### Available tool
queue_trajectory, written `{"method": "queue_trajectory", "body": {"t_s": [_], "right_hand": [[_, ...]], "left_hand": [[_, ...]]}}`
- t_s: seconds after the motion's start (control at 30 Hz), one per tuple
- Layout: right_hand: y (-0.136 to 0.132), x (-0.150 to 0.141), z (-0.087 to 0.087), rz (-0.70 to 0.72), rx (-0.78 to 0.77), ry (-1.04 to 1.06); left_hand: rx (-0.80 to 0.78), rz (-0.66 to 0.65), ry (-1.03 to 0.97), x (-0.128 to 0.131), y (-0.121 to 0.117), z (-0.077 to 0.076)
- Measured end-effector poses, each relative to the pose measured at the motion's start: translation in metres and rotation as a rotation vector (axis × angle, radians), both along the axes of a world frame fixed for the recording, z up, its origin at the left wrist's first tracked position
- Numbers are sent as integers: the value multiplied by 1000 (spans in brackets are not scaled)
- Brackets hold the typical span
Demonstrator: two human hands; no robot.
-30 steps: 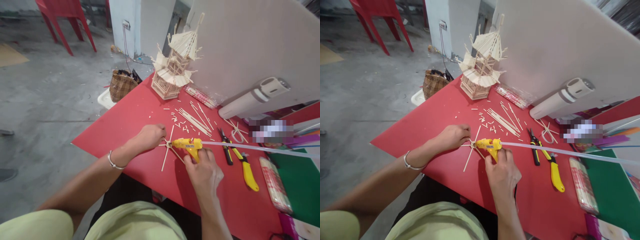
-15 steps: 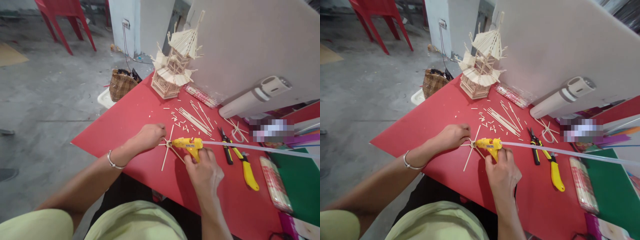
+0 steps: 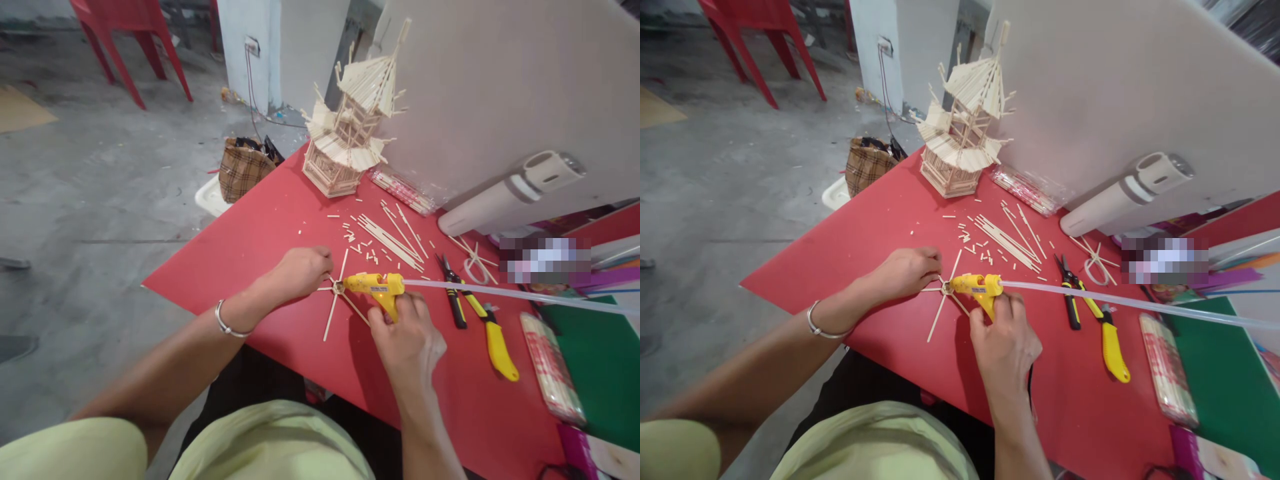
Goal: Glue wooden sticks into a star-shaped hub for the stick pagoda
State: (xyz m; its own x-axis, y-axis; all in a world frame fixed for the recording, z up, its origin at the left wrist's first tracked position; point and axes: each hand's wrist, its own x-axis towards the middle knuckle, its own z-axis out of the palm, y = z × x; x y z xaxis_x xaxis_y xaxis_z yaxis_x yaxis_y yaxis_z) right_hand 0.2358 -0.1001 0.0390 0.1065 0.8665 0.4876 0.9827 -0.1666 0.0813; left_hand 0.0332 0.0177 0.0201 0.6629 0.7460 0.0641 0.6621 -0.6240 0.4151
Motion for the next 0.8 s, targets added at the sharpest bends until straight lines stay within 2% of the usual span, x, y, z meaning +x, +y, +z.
{"method": "queue_trajectory", "body": {"t_s": [0.8], "right_hand": [[-9,4,3,21,-17,-41]], "left_hand": [[-11,-1,13,0,-1,1]]}}
